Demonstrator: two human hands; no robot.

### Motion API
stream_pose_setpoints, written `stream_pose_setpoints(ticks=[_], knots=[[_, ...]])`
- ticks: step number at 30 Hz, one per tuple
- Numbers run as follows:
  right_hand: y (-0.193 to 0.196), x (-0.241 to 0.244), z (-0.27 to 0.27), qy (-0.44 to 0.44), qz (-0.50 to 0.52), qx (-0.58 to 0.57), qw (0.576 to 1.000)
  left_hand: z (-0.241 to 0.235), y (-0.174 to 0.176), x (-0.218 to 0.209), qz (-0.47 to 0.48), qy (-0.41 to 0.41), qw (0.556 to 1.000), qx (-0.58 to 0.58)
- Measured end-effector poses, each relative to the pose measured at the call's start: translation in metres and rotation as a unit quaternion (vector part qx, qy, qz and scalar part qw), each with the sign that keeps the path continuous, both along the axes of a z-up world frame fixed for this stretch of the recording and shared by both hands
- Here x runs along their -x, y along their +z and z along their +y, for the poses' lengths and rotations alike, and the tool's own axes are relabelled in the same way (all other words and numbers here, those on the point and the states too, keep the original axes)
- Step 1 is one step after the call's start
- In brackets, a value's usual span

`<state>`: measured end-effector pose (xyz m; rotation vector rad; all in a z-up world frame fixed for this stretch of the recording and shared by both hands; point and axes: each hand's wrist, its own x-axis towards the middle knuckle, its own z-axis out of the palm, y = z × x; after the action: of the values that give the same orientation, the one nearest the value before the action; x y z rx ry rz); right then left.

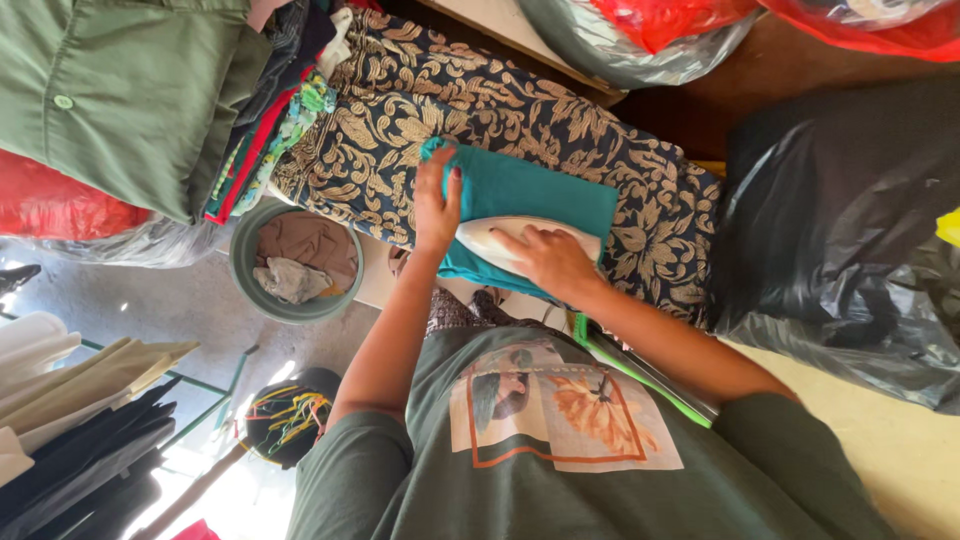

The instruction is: The person irons a teal t-shirt on a patterned ironing board, smoothing the fabric and folding it into a neat stack. They then pick up a pair of brown shorts, lay them flat on the board, and iron them before folding them as well.

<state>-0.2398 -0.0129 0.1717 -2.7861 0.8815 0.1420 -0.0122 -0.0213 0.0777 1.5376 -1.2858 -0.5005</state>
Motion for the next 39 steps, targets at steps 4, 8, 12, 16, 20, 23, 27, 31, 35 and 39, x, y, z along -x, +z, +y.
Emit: stream_pose_setpoints(ticks=[4,8,12,16,20,23,27,31,35,39], knots=[[0.001,0.001,0.000,-0.023,-0.036,0.014,0.999,-0.004,-0.011,0.015,0.086,-0.123,0.988,-0.020],[-0.005,0.050,0.007,-0.041,-0.034,0.044,0.998,-0.003,-0.037,0.030,-0.145,-0.158,0.970,-0.115],[-0.015,0.126,0.016,-0.183,-0.028,0.047,0.982,0.002,-0.046,0.044,-0.392,-0.135,0.879,-0.235],[-0.011,0.185,0.025,-0.394,0.035,0.086,0.914,0.001,-0.047,0.046,-0.406,-0.114,0.887,-0.190],[0.004,0.197,0.022,-0.465,0.021,0.148,0.873,0.001,-0.049,0.047,-0.405,-0.117,0.887,-0.188],[0.006,0.177,0.028,-0.348,-0.060,0.307,0.884,0.004,-0.050,0.052,-0.414,-0.108,0.885,-0.184],[-0.037,0.141,0.045,-0.333,-0.254,0.060,0.906,0.028,-0.046,0.052,-0.404,-0.105,0.886,-0.201],[-0.105,0.136,0.031,-0.452,-0.263,-0.095,0.847,0.063,-0.039,0.030,-0.373,-0.072,0.897,-0.224],[-0.146,0.149,0.024,-0.502,-0.274,-0.142,0.808,0.090,-0.049,0.012,-0.373,-0.034,0.903,-0.212],[-0.151,0.147,0.010,-0.519,-0.436,-0.318,0.663,0.110,-0.057,0.003,-0.354,-0.009,0.906,-0.232]])
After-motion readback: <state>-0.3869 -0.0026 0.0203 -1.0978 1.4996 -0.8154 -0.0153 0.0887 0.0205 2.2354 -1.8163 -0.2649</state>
